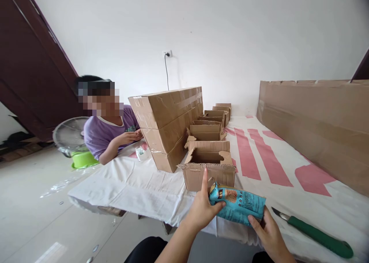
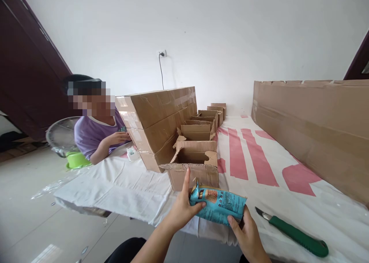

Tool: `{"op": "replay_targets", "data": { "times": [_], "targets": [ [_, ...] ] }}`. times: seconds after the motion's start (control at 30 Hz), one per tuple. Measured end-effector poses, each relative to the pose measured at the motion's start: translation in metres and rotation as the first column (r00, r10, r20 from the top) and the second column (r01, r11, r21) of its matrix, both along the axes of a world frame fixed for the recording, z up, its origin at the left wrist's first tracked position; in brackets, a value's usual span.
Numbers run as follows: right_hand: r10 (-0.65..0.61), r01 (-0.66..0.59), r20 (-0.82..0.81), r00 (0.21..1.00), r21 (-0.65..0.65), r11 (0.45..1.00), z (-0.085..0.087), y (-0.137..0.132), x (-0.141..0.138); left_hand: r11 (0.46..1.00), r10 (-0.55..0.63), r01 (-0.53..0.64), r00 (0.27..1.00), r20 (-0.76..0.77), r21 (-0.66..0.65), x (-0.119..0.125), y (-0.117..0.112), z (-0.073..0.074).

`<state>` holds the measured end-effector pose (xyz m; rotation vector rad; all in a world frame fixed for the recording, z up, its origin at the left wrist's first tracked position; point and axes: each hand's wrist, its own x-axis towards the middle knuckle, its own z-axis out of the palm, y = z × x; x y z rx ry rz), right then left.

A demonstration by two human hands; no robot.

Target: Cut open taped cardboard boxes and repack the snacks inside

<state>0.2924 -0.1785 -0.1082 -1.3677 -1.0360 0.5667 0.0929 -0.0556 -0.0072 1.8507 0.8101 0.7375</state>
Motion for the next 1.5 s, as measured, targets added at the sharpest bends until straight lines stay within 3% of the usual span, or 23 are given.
{"op": "replay_targets", "data": {
  "times": [0.2,0.43,0.5,0.57,0.63,0.7,0.77,0.87,0.97,1.07,1.13,1.23,1.33,1.4,1.5],
  "targets": [
    [0.016,-0.015,0.018,1.0,-0.031,0.999,0.006,-0.001,-0.001,0.999,0.027,-0.024,0.995,-0.091,0.035,-0.003,0.004,0.001],
    [-0.03,0.029,-0.011,0.999,-0.019,0.999,0.002,0.0,-0.004,0.999,-0.007,0.006,1.0,0.004,0.053,-0.001,0.007,-0.008],
    [-0.049,0.05,-0.042,0.998,0.028,0.998,0.012,-0.003,-0.007,0.996,-0.008,0.003,0.999,0.049,0.089,-0.004,0.001,-0.007],
    [-0.06,0.062,-0.026,0.998,0.071,0.996,0.034,-0.008,-0.009,0.99,0.005,-0.023,0.991,0.13,0.142,-0.01,-0.008,0.002],
    [-0.073,0.067,0.042,0.996,0.111,0.991,0.07,-0.009,-0.01,0.975,0.031,-0.079,0.975,0.221,0.21,-0.014,-0.014,0.019],
    [-0.087,0.067,0.12,0.989,0.162,0.984,0.115,0.001,-0.009,0.937,0.09,-0.175,0.957,0.276,0.302,-0.014,-0.013,0.047],
    [-0.06,0.019,0.179,0.982,0.223,0.975,0.162,0.025,-0.003,0.864,0.178,-0.284,0.945,0.276,0.416,-0.006,-0.001,0.083],
    [-0.078,0.035,0.176,0.981,0.237,0.971,0.218,0.082,0.009,0.786,0.295,-0.334,0.942,0.159,0.52,0.019,0.038,0.137],
    [-0.069,0.041,0.162,0.984,0.17,0.985,0.245,0.13,0.02,0.791,0.341,-0.273,0.94,-0.024,0.548,0.041,0.078,0.171],
    [-0.061,0.033,0.161,0.985,0.169,0.985,0.246,0.137,0.024,0.796,0.335,-0.269,0.942,-0.024,0.542,0.045,0.091,0.181],
    [-0.048,0.014,0.162,0.986,0.208,0.978,0.237,0.117,0.024,0.8,0.287,-0.276,0.956,0.064,0.532,0.036,0.078,0.176],
    [-0.001,-0.056,0.197,0.98,0.282,0.958,0.214,0.065,0.027,0.838,0.091,-0.197,0.97,0.226,0.509,0.013,0.031,0.153],
    [0.011,-0.074,0.237,0.971,0.26,0.963,0.175,0.013,0.029,0.898,-0.11,-0.011,0.962,0.249,0.439,-0.007,-0.023,0.113],
    [0.076,-0.128,0.243,0.967,0.202,0.971,0.144,-0.009,0.026,0.927,-0.114,0.034,0.974,0.194,0.373,-0.018,-0.046,0.081],
    [0.163,-0.185,0.248,0.955,0.069,0.98,0.096,-0.016,0.014,0.967,-0.033,-0.001,0.991,0.132,0.254,-0.029,-0.047,0.031]
  ]
}}
